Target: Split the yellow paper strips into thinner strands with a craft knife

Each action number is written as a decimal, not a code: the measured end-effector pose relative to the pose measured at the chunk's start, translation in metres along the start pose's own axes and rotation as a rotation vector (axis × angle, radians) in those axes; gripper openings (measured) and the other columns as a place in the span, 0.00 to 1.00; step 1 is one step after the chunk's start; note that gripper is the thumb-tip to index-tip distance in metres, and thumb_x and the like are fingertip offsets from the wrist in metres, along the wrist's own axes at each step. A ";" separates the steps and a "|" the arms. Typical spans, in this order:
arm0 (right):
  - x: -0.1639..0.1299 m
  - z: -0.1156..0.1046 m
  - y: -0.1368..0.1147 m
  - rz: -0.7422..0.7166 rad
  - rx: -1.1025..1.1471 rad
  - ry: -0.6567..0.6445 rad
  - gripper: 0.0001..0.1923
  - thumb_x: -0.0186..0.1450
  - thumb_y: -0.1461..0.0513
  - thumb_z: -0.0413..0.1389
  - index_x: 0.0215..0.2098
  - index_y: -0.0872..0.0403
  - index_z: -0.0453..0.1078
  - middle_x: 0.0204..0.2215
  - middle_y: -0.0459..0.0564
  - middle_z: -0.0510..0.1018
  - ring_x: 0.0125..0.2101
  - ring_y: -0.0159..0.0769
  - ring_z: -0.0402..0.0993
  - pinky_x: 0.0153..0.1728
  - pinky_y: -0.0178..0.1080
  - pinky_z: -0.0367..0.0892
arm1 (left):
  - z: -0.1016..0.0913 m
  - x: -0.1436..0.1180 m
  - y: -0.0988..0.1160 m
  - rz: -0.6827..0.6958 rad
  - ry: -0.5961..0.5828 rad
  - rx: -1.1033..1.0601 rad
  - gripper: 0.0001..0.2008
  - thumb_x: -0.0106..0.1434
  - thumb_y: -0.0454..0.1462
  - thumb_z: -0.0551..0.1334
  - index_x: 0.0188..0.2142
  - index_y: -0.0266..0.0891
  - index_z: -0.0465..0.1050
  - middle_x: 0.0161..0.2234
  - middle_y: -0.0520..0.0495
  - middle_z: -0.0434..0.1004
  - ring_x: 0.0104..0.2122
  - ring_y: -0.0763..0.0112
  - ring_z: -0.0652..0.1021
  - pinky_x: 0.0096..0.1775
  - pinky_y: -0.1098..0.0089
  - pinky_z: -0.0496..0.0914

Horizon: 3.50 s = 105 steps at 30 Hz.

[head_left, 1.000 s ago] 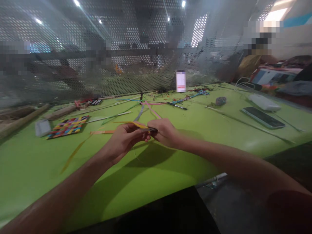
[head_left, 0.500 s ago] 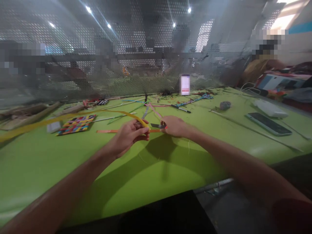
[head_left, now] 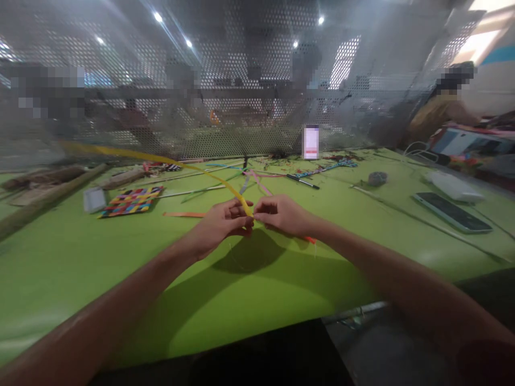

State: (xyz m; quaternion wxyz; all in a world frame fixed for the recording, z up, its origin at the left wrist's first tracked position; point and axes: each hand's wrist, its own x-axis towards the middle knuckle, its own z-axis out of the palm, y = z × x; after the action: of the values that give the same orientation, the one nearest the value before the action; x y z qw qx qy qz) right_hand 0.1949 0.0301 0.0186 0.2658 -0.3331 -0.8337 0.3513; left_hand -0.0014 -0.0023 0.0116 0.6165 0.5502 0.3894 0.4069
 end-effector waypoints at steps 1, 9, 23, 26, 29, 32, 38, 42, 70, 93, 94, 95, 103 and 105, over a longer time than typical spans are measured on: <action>0.000 0.000 0.001 0.007 0.021 -0.010 0.05 0.66 0.64 0.56 0.32 0.59 0.70 0.25 0.45 0.74 0.24 0.26 0.66 0.28 0.31 0.60 | 0.000 0.000 0.000 -0.001 -0.010 0.006 0.17 0.55 0.35 0.72 0.42 0.36 0.72 0.34 0.50 0.78 0.30 0.73 0.77 0.36 0.69 0.75; 0.001 0.004 0.005 -0.136 -0.239 0.057 0.04 0.59 0.69 0.56 0.28 0.59 0.65 0.24 0.44 0.70 0.25 0.26 0.60 0.30 0.30 0.55 | 0.003 -0.002 -0.001 -0.021 -0.018 0.002 0.14 0.55 0.34 0.71 0.39 0.36 0.71 0.33 0.50 0.76 0.31 0.73 0.77 0.36 0.70 0.75; 0.002 0.000 0.007 -0.365 -0.795 0.114 0.05 0.67 0.65 0.55 0.34 0.60 0.70 0.31 0.50 0.71 0.29 0.31 0.59 0.30 0.33 0.53 | 0.003 -0.005 -0.004 -0.062 -0.078 -0.036 0.14 0.59 0.33 0.68 0.45 0.39 0.71 0.33 0.52 0.75 0.31 0.74 0.76 0.37 0.70 0.74; 0.003 0.000 0.005 -0.327 -0.850 0.135 0.05 0.67 0.64 0.56 0.36 0.61 0.70 0.32 0.51 0.72 0.30 0.31 0.61 0.30 0.34 0.53 | 0.005 -0.006 -0.005 -0.065 -0.103 0.012 0.14 0.59 0.33 0.68 0.44 0.40 0.70 0.34 0.52 0.74 0.31 0.74 0.76 0.36 0.70 0.74; 0.002 0.002 0.001 -0.300 -0.923 0.149 0.06 0.68 0.64 0.55 0.37 0.61 0.71 0.34 0.53 0.73 0.30 0.31 0.61 0.29 0.34 0.53 | 0.005 -0.007 -0.006 -0.042 -0.118 0.053 0.12 0.59 0.33 0.68 0.42 0.39 0.70 0.34 0.52 0.73 0.31 0.74 0.76 0.35 0.70 0.74; 0.001 0.002 -0.002 -0.262 -0.953 0.176 0.05 0.68 0.65 0.55 0.39 0.62 0.70 0.35 0.54 0.73 0.31 0.32 0.63 0.30 0.34 0.56 | 0.007 -0.007 -0.007 -0.041 -0.144 0.090 0.14 0.57 0.31 0.68 0.42 0.40 0.70 0.32 0.52 0.74 0.30 0.73 0.76 0.35 0.70 0.74; 0.002 -0.004 0.001 -0.120 -0.949 0.262 0.07 0.67 0.68 0.51 0.40 0.60 0.71 0.37 0.56 0.74 0.34 0.36 0.67 0.34 0.37 0.60 | 0.010 -0.006 -0.010 -0.044 -0.240 0.138 0.13 0.54 0.28 0.67 0.39 0.39 0.72 0.35 0.49 0.78 0.34 0.69 0.78 0.39 0.67 0.74; 0.003 -0.006 0.000 -0.058 -0.978 0.315 0.10 0.67 0.68 0.49 0.41 0.60 0.72 0.41 0.57 0.75 0.35 0.37 0.69 0.35 0.37 0.61 | 0.011 -0.006 -0.010 -0.048 -0.286 0.152 0.11 0.55 0.29 0.67 0.38 0.39 0.72 0.35 0.49 0.78 0.34 0.69 0.79 0.41 0.67 0.74; -0.008 -0.141 0.075 0.671 -0.921 0.781 0.15 0.67 0.67 0.52 0.44 0.73 0.74 0.43 0.74 0.75 0.44 0.46 0.72 0.43 0.40 0.60 | 0.001 -0.014 -0.003 -0.149 -0.663 0.444 0.08 0.58 0.34 0.67 0.34 0.39 0.67 0.28 0.55 0.71 0.28 0.73 0.74 0.29 0.74 0.67; -0.053 -0.217 0.117 0.927 -0.716 1.235 0.19 0.65 0.64 0.52 0.48 0.71 0.74 0.44 0.75 0.75 0.46 0.48 0.71 0.47 0.43 0.61 | -0.080 -0.009 0.033 -0.063 -0.831 0.802 0.11 0.59 0.37 0.67 0.42 0.40 0.72 0.32 0.49 0.73 0.32 0.69 0.73 0.36 0.71 0.70; -0.054 -0.218 0.118 0.929 -0.719 1.239 0.19 0.65 0.64 0.52 0.49 0.70 0.74 0.44 0.74 0.75 0.46 0.48 0.71 0.47 0.43 0.61 | -0.087 -0.009 0.036 -0.056 -0.821 0.809 0.13 0.58 0.37 0.67 0.43 0.40 0.73 0.32 0.49 0.73 0.32 0.69 0.74 0.36 0.71 0.70; -0.055 -0.219 0.119 0.933 -0.723 1.241 0.19 0.65 0.64 0.52 0.49 0.69 0.74 0.44 0.74 0.75 0.46 0.47 0.71 0.47 0.43 0.62 | -0.094 -0.009 0.038 -0.073 -0.821 0.823 0.14 0.59 0.37 0.67 0.45 0.41 0.73 0.31 0.49 0.74 0.31 0.68 0.74 0.36 0.70 0.71; -0.056 -0.221 0.120 0.975 -0.731 1.264 0.19 0.65 0.64 0.52 0.49 0.66 0.76 0.44 0.72 0.76 0.46 0.48 0.72 0.46 0.43 0.63 | -0.137 -0.015 0.047 -0.270 -0.629 0.874 0.17 0.61 0.42 0.64 0.50 0.42 0.74 0.35 0.46 0.74 0.29 0.70 0.74 0.30 0.73 0.71; -0.057 -0.221 0.119 0.977 -0.720 1.264 0.19 0.65 0.64 0.51 0.50 0.66 0.75 0.45 0.72 0.76 0.47 0.49 0.72 0.47 0.44 0.63 | -0.144 -0.014 0.047 -0.283 -0.563 0.886 0.16 0.60 0.43 0.65 0.47 0.42 0.76 0.34 0.46 0.75 0.29 0.70 0.73 0.30 0.73 0.70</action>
State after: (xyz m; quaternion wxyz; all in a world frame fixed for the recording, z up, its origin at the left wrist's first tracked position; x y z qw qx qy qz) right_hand 0.4248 0.1416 0.0512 0.3766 -0.8488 -0.3546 -0.1090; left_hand -0.1434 0.0394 0.0457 0.4549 0.7873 0.4137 -0.0462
